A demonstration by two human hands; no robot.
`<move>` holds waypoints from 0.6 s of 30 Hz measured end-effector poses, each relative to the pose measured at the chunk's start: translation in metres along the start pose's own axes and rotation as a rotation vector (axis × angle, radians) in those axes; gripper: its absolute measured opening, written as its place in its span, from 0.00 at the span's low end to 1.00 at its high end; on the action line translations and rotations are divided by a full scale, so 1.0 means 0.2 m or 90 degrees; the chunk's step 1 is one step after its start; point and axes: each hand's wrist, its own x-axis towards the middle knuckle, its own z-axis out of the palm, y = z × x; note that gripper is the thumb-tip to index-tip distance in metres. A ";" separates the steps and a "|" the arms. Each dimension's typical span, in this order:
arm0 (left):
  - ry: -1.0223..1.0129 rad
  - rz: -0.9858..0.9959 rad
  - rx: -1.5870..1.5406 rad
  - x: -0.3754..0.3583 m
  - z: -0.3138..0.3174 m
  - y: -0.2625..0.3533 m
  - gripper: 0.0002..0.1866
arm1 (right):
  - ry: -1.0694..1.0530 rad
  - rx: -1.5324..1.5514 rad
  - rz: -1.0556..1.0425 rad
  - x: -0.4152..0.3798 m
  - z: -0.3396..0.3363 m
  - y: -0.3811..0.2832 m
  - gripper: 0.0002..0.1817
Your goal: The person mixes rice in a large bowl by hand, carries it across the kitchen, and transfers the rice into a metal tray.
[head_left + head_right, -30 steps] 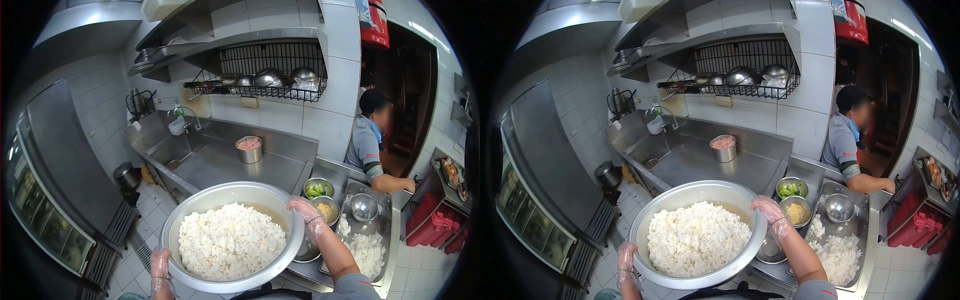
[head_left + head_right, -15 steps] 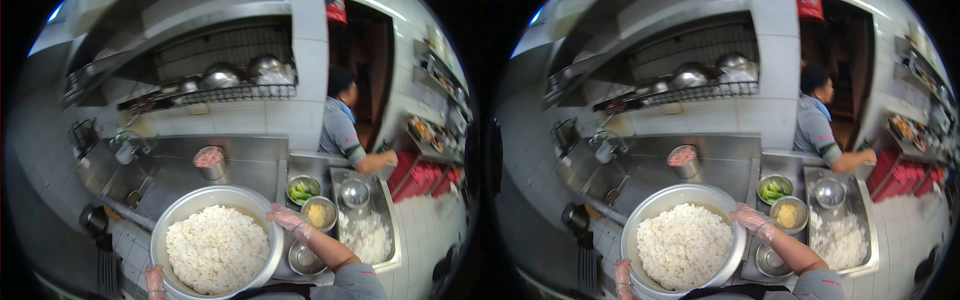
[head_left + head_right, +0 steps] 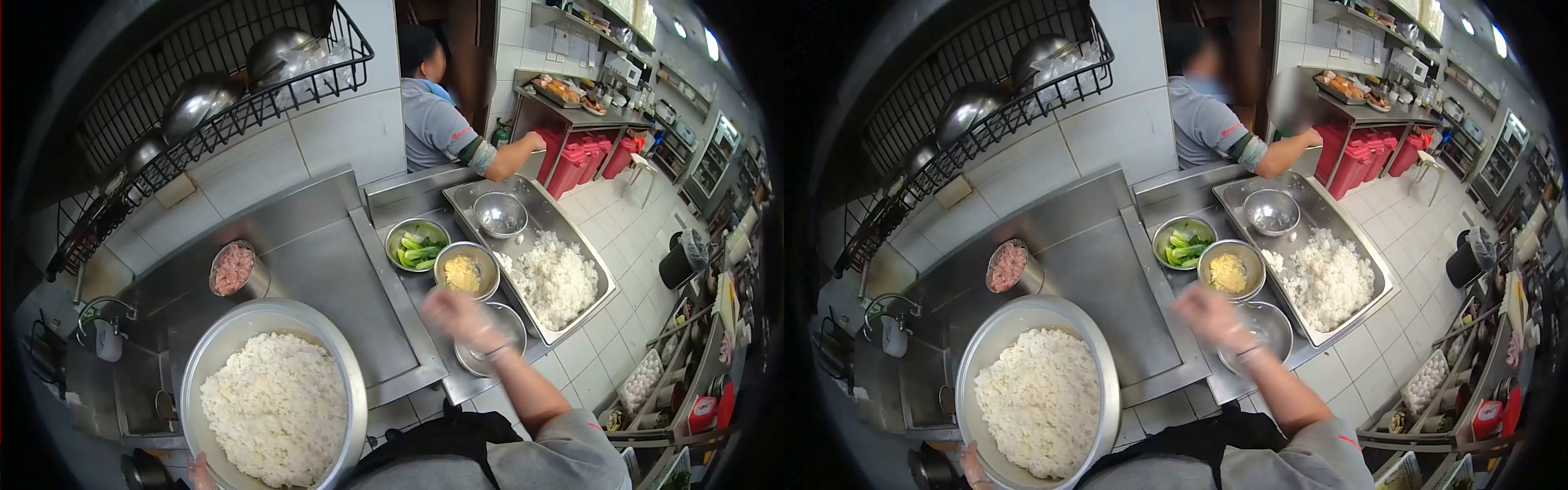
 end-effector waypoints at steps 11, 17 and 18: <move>0.168 -0.126 -0.641 0.27 0.31 -0.28 0.30 | 0.140 -0.367 0.238 0.19 -0.40 0.89 0.15; 0.091 -0.122 -0.529 0.08 0.14 -0.10 0.31 | 0.224 -0.034 0.372 0.29 -0.36 0.86 0.09; 0.109 -0.118 -0.583 0.06 0.14 -0.08 0.30 | 0.250 0.027 0.396 0.31 -0.34 0.84 0.08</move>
